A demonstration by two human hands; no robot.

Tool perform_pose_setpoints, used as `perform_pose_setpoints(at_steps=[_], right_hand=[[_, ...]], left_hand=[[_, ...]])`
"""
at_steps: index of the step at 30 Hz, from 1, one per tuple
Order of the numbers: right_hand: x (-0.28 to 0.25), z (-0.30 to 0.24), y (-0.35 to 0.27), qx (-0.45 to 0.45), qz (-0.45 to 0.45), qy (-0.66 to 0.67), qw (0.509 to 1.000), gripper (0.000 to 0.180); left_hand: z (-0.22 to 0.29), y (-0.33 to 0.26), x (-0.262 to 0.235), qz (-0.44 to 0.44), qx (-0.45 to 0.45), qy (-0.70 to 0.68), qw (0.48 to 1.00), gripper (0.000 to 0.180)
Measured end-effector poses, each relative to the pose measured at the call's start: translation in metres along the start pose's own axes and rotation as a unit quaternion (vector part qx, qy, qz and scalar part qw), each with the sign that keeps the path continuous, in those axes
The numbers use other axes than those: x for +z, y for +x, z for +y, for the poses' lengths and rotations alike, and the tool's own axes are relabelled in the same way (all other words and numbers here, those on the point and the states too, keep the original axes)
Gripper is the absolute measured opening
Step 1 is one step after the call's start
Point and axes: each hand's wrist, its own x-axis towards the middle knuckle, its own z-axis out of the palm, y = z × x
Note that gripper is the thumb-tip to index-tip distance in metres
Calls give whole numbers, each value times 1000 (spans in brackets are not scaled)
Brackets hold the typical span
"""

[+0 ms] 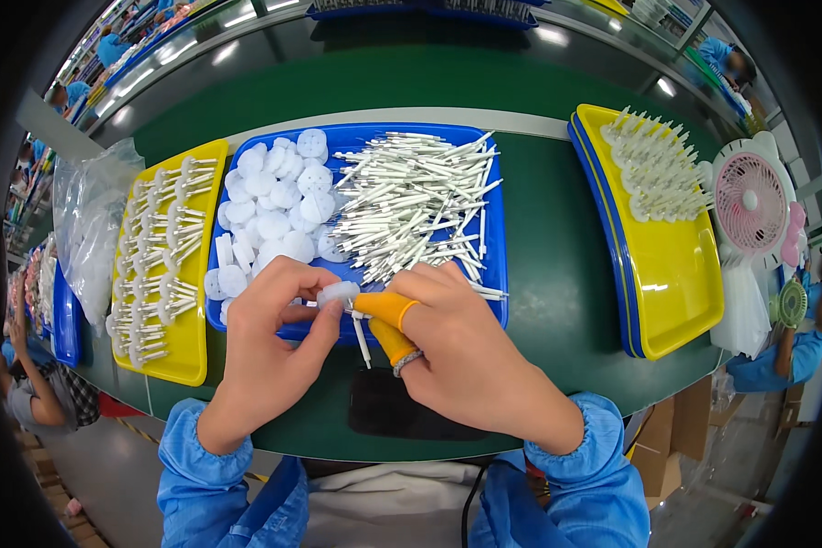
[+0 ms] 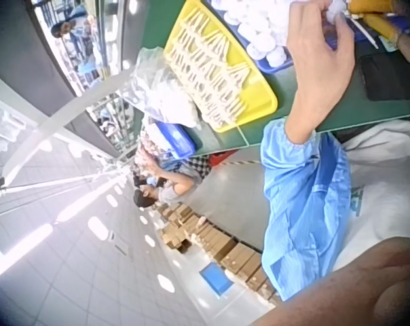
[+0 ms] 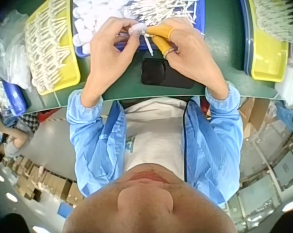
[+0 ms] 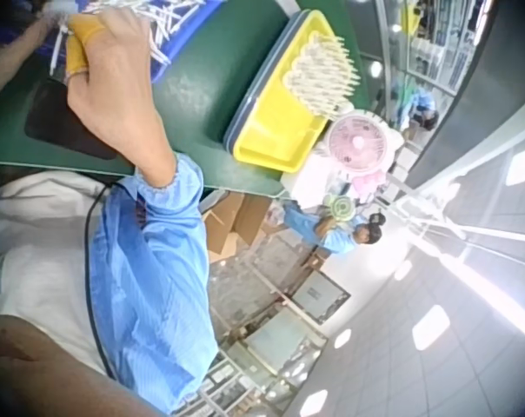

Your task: The person assembles small white plastic components by inserting thin white sticks into circular white bases. The person repeatedly picks up a base and a stick, aligns them, and presses them together, placing the finished units into a yellow tray.

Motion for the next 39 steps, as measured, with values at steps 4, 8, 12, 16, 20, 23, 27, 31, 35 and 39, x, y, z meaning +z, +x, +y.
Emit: perform_pose_setpoints(at_steps=[4, 8, 12, 16, 20, 23, 27, 31, 35, 39], right_hand=[[4, 6, -1, -16, 8, -26, 1000, 45], [4, 11, 0, -11, 16, -54, 998, 45], [4, 11, 0, 1, 12, -63, 998, 44], [7, 9, 0, -5, 16, -63, 998, 43], [7, 6, -2, -16, 40, -51, 998, 43], [7, 2, -2, -24, 56, -32, 998, 43], [10, 4, -1, -38, 61, -28, 997, 42], [9, 13, -1, -23, 52, -38, 998, 40], [12, 13, 0, -14, 44, -47, 998, 38], [20, 8, 0, -22, 52, -49, 997, 38]], left_hand=[[-3, -1, 3, 5, 14, 19, 1000, 19], [-5, -3, 3, 5, 6, 22, 1000, 19], [-4, -3, 6, 15, -12, 22, 1000, 17], [-2, -4, 6, 20, -21, 42, 999, 17], [0, -2, 5, 23, -20, 41, 999, 17], [0, -3, 5, 27, -32, 23, 999, 16], [-1, -2, 4, 20, -45, 10, 999, 15], [-2, -2, 5, 17, -47, 7, 999, 15], [0, -3, 6, 6, -52, 14, 999, 15], [-1, -4, 10, 11, -20, 24, 999, 15]])
